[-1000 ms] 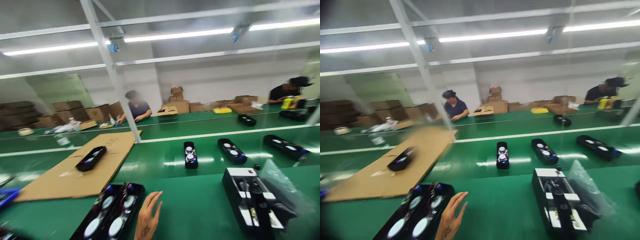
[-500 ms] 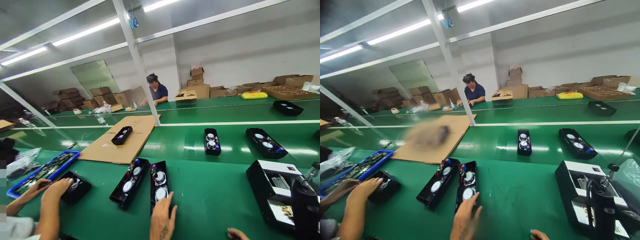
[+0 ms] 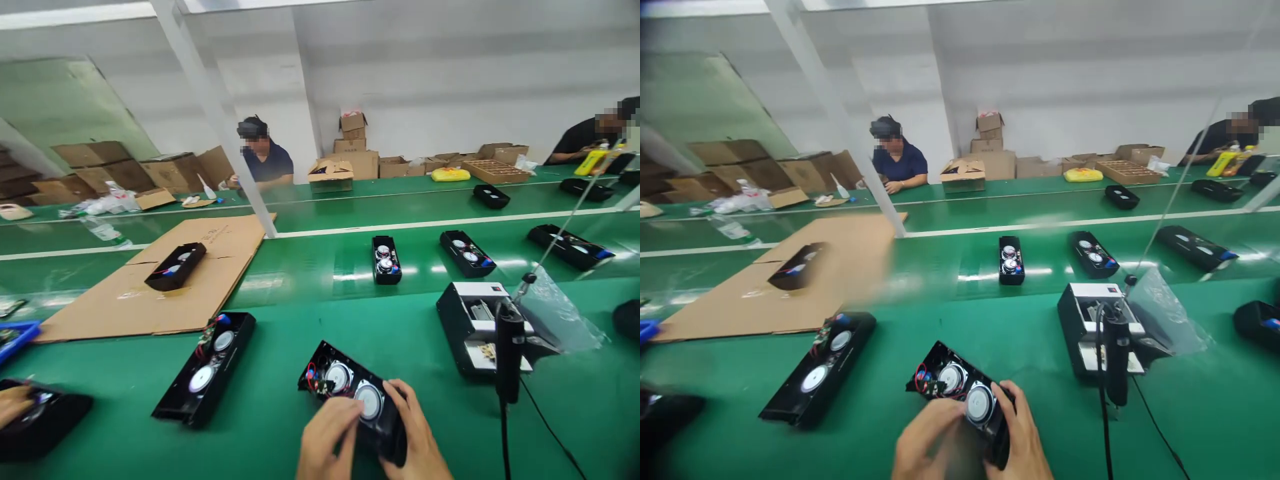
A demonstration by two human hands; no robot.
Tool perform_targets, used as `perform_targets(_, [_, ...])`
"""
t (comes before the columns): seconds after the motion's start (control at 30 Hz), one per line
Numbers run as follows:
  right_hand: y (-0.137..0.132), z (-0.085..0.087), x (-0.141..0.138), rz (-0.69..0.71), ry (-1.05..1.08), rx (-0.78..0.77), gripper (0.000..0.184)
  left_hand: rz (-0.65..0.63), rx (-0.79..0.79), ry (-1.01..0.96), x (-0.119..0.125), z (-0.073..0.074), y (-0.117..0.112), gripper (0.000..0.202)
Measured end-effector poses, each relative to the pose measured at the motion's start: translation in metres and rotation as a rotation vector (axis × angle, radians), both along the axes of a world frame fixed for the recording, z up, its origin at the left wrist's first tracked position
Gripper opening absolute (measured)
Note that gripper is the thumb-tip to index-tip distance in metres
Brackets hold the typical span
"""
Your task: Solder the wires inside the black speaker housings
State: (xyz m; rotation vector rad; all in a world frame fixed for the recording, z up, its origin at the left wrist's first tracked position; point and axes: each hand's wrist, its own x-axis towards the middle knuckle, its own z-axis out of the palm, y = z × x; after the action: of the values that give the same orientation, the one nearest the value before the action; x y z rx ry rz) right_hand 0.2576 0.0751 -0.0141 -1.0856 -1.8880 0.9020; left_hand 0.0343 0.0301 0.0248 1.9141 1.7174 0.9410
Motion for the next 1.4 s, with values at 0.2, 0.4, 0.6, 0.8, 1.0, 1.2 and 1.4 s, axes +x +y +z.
perform_targets(0.2, [0.053,0.072,0.104,0.269,-0.323,-0.308,0.093,0.146,0.410,0.018,-0.035,0.041,0.006,0.017])
perform_targets(0.4, [0.045,0.094,0.143,0.103,-0.389,-0.330,0.071,-0.315,0.401,0.223,-0.021,0.041,0.021,0.044])
perform_targets(0.6, [0.027,0.083,0.142,-0.145,-0.222,-0.080,0.022,-0.269,0.481,0.224,-0.006,0.043,0.041,0.017])
perform_targets(0.8, [0.025,0.091,0.117,-0.206,-0.081,0.047,0.013,-0.064,0.502,0.079,0.001,0.045,0.060,0.009])
perform_targets(1.0, [0.024,0.089,0.067,-0.041,-0.093,-0.069,0.022,-0.038,0.378,-0.106,0.024,0.042,0.053,0.016])
perform_targets(1.2, [0.034,0.079,0.016,0.140,-0.262,-0.123,0.049,-0.080,0.346,-0.139,0.014,0.040,0.043,0.015])
perform_targets(1.4, [0.062,0.076,0.004,-0.094,-0.299,0.162,0.035,-0.044,0.308,-0.173,0.012,0.036,0.036,0.011])
